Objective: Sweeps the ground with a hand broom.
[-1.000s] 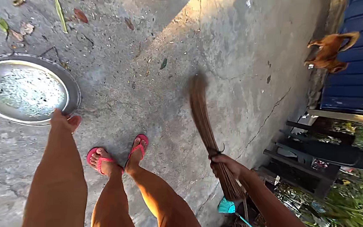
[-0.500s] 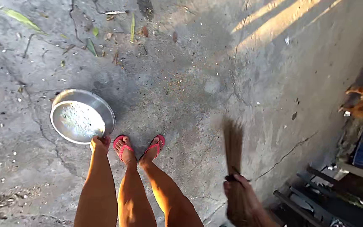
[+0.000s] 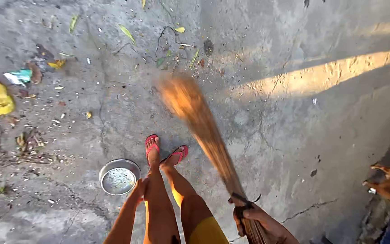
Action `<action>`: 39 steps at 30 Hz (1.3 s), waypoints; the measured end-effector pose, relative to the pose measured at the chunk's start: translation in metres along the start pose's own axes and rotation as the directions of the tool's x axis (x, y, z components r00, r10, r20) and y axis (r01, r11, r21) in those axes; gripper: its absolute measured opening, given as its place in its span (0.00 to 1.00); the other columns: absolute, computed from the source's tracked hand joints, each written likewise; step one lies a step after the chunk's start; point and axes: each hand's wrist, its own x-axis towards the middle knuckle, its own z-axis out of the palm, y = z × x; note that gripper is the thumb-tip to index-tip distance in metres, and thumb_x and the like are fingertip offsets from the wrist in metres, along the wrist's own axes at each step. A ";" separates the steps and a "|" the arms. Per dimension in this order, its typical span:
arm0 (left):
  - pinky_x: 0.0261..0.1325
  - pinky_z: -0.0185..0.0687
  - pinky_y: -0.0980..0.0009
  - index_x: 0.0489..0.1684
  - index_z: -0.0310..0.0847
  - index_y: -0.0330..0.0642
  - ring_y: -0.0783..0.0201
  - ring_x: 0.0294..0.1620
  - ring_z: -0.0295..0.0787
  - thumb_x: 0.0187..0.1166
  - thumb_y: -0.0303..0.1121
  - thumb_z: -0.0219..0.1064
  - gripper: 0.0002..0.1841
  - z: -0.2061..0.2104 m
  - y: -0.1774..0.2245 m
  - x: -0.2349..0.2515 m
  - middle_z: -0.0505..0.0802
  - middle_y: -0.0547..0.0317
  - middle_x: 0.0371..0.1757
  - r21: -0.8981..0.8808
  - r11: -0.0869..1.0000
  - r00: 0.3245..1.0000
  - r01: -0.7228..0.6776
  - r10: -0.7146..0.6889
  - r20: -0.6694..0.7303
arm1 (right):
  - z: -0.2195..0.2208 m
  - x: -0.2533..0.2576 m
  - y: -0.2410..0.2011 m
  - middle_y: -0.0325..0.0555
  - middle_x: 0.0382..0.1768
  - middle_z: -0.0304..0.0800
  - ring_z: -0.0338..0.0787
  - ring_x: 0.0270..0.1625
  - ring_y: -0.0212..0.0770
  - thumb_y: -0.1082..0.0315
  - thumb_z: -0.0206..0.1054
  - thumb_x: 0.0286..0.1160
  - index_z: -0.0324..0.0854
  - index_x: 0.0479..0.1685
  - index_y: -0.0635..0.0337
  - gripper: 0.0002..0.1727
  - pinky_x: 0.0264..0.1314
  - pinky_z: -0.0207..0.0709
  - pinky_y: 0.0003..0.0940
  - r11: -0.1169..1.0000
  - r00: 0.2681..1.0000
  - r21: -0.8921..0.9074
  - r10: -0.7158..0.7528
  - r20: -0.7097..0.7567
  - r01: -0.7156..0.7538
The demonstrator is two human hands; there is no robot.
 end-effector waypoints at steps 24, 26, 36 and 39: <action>0.72 0.78 0.36 0.98 0.41 0.55 0.30 0.76 0.78 0.52 0.66 0.85 0.69 0.150 0.019 -0.162 0.72 0.24 0.82 0.943 0.311 0.973 0.117 0.155 -0.171 | -0.223 -0.105 0.038 0.40 0.23 0.83 0.87 0.24 0.37 0.56 0.45 0.89 0.71 0.55 0.55 0.15 0.32 0.87 0.34 0.889 0.868 0.324 -0.141 -0.477 0.323; 0.71 0.79 0.37 0.98 0.40 0.55 0.31 0.76 0.78 0.48 0.68 0.86 0.71 0.176 0.021 -0.156 0.72 0.25 0.83 0.945 0.279 0.961 0.169 0.167 -0.220 | -0.284 -0.084 0.011 0.41 0.21 0.82 0.86 0.21 0.37 0.55 0.44 0.91 0.72 0.44 0.56 0.17 0.26 0.86 0.33 0.766 0.773 0.448 -0.100 -0.626 0.461; 0.72 0.78 0.34 0.98 0.37 0.50 0.27 0.78 0.75 0.58 0.66 0.82 0.68 0.334 0.076 -0.211 0.64 0.23 0.87 0.974 0.190 0.942 0.120 0.288 -0.172 | -0.175 0.054 -0.090 0.41 0.27 0.83 0.85 0.25 0.37 0.54 0.66 0.79 0.75 0.50 0.54 0.15 0.32 0.85 0.37 0.979 0.956 -0.146 0.173 0.237 -0.141; 0.68 0.81 0.34 0.99 0.36 0.62 0.26 0.77 0.76 0.60 0.68 0.80 0.65 0.365 0.097 -0.241 0.55 0.24 0.91 0.990 0.110 0.955 0.083 0.276 -0.110 | -0.227 -0.021 -0.098 0.42 0.25 0.83 0.84 0.23 0.38 0.57 0.66 0.76 0.75 0.54 0.56 0.16 0.29 0.83 0.37 0.993 0.953 -0.118 0.029 0.302 0.007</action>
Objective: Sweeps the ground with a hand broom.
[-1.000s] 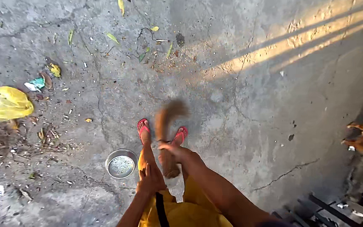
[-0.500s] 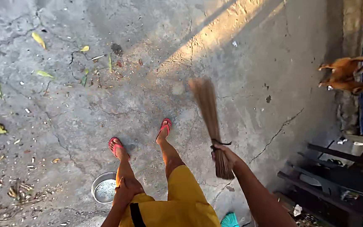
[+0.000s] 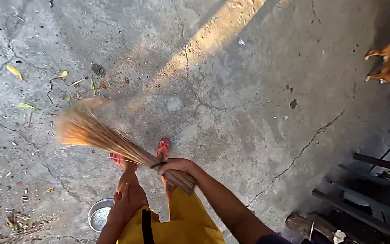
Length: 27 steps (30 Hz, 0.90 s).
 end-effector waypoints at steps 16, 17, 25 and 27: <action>0.53 0.82 0.31 0.96 0.42 0.79 0.22 0.69 0.78 0.43 0.75 0.81 0.68 -0.017 0.052 0.065 0.53 0.23 0.91 0.269 0.952 0.989 0.146 -0.133 -0.067 | -0.026 0.083 -0.068 0.46 0.41 0.86 0.86 0.38 0.39 0.52 0.65 0.77 0.79 0.62 0.59 0.23 0.46 0.84 0.44 0.994 0.974 -0.055 0.084 -0.208 -0.098; 0.54 0.82 0.31 0.96 0.42 0.79 0.23 0.70 0.77 0.47 0.73 0.81 0.66 -0.026 0.051 0.064 0.54 0.24 0.91 0.267 0.954 0.990 0.138 -0.126 -0.062 | 0.003 0.095 -0.086 0.44 0.36 0.85 0.86 0.33 0.39 0.52 0.66 0.77 0.79 0.58 0.58 0.20 0.41 0.84 0.42 0.988 0.985 -0.091 0.116 -0.126 -0.128; 0.52 0.83 0.31 0.94 0.46 0.83 0.25 0.66 0.81 0.62 0.58 0.79 0.54 -0.095 0.034 0.073 0.59 0.26 0.89 0.227 0.971 0.997 0.081 -0.083 -0.002 | -0.008 -0.078 -0.094 0.51 0.37 0.89 0.91 0.34 0.47 0.61 0.69 0.65 0.65 0.76 0.59 0.35 0.43 0.90 0.49 0.979 0.918 0.035 -0.177 -0.355 0.202; 0.51 0.83 0.31 0.94 0.48 0.82 0.26 0.65 0.81 0.59 0.60 0.79 0.55 -0.114 0.035 0.067 0.60 0.27 0.89 0.232 0.970 0.997 0.074 -0.074 -0.011 | -0.049 -0.110 -0.091 0.46 0.33 0.86 0.91 0.31 0.44 0.60 0.57 0.77 0.63 0.76 0.56 0.27 0.41 0.90 0.46 0.932 0.795 0.186 -0.149 -0.588 0.312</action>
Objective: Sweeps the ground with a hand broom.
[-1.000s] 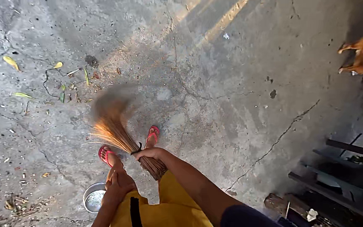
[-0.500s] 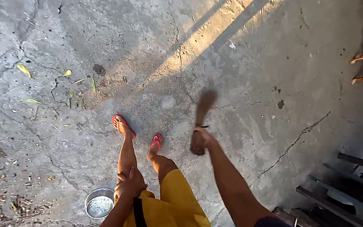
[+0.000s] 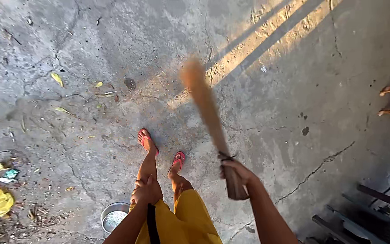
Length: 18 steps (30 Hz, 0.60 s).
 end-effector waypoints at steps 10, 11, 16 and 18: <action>0.51 0.84 0.34 0.92 0.53 0.80 0.29 0.63 0.84 0.66 0.62 0.73 0.47 -0.052 -0.021 0.000 0.68 0.28 0.84 0.009 0.999 0.999 -0.041 0.041 0.018 | 0.228 0.152 -0.049 0.46 0.43 0.85 0.84 0.39 0.38 0.52 0.64 0.79 0.77 0.65 0.59 0.23 0.46 0.83 0.42 0.827 0.914 -0.514 0.363 0.182 -0.226; 0.52 0.84 0.34 0.92 0.54 0.79 0.29 0.64 0.84 0.67 0.62 0.73 0.46 -0.057 -0.021 0.002 0.68 0.28 0.84 0.000 0.999 0.999 -0.046 0.046 0.027 | 0.269 0.148 -0.048 0.45 0.40 0.85 0.84 0.37 0.38 0.53 0.66 0.77 0.78 0.62 0.59 0.22 0.45 0.83 0.43 0.785 0.867 -0.579 0.429 0.252 -0.220; 0.53 0.84 0.32 0.92 0.54 0.80 0.29 0.64 0.84 0.61 0.64 0.77 0.51 -0.072 -0.033 0.021 0.67 0.28 0.85 -0.091 0.995 0.997 -0.048 0.054 0.059 | 0.262 0.091 -0.087 0.46 0.33 0.86 0.87 0.29 0.41 0.56 0.69 0.75 0.75 0.64 0.57 0.23 0.35 0.86 0.43 0.844 0.777 -0.529 0.394 0.491 -0.093; 0.52 0.84 0.32 0.93 0.52 0.78 0.28 0.63 0.84 0.57 0.64 0.79 0.55 -0.080 -0.038 0.021 0.67 0.26 0.84 -0.071 0.996 0.994 -0.061 0.067 0.084 | 0.195 0.046 -0.105 0.49 0.38 0.89 0.90 0.32 0.44 0.54 0.72 0.66 0.72 0.73 0.57 0.33 0.39 0.89 0.47 0.892 0.873 -0.450 0.253 0.416 -0.044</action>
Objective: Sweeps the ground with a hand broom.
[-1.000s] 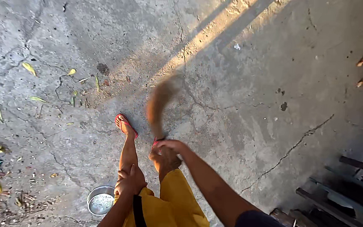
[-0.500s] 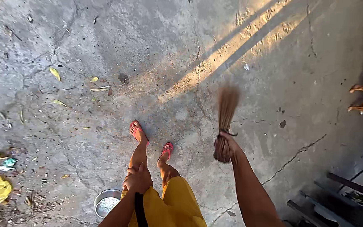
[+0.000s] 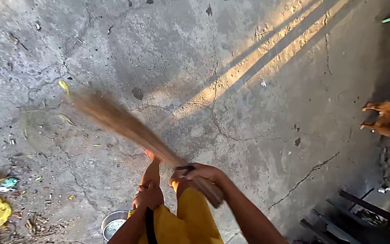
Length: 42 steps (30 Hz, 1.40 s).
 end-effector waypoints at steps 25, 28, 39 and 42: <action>0.69 0.79 0.33 0.98 0.38 0.63 0.28 0.77 0.76 0.64 0.70 0.74 0.61 -0.135 0.050 0.015 0.66 0.25 0.87 -0.133 0.990 0.983 -0.052 0.075 0.170 | -0.177 -0.101 -0.085 0.46 0.32 0.88 0.91 0.30 0.45 0.60 0.71 0.59 0.68 0.69 0.57 0.33 0.39 0.91 0.47 0.949 0.938 0.275 -0.052 -0.343 0.153; 0.68 0.79 0.32 0.98 0.38 0.64 0.26 0.80 0.71 0.72 0.61 0.73 0.54 -0.171 0.058 0.014 0.63 0.25 0.88 -0.103 0.991 0.982 -0.087 0.103 0.158 | -0.249 -0.105 -0.123 0.41 0.26 0.84 0.87 0.26 0.38 0.59 0.50 0.88 0.70 0.53 0.56 0.11 0.32 0.87 0.36 0.854 0.727 0.419 0.072 -0.683 0.309; 0.56 0.81 0.30 0.98 0.38 0.72 0.20 0.72 0.75 0.45 0.71 0.84 0.71 -0.271 0.053 -0.030 0.51 0.21 0.91 -0.156 0.981 0.994 0.111 -0.114 -0.006 | -0.047 0.157 -0.274 0.44 0.34 0.86 0.87 0.32 0.38 0.58 0.70 0.73 0.77 0.57 0.58 0.18 0.39 0.85 0.41 0.904 0.945 -0.331 0.315 0.085 -0.271; 0.57 0.82 0.32 0.97 0.40 0.74 0.23 0.71 0.77 0.45 0.75 0.81 0.69 -0.278 0.031 -0.006 0.55 0.22 0.90 -0.194 0.975 0.994 0.105 -0.106 0.005 | -0.082 0.074 -0.307 0.48 0.35 0.86 0.87 0.31 0.42 0.63 0.71 0.72 0.73 0.69 0.58 0.26 0.38 0.85 0.45 0.953 0.981 -0.266 0.173 0.091 -0.144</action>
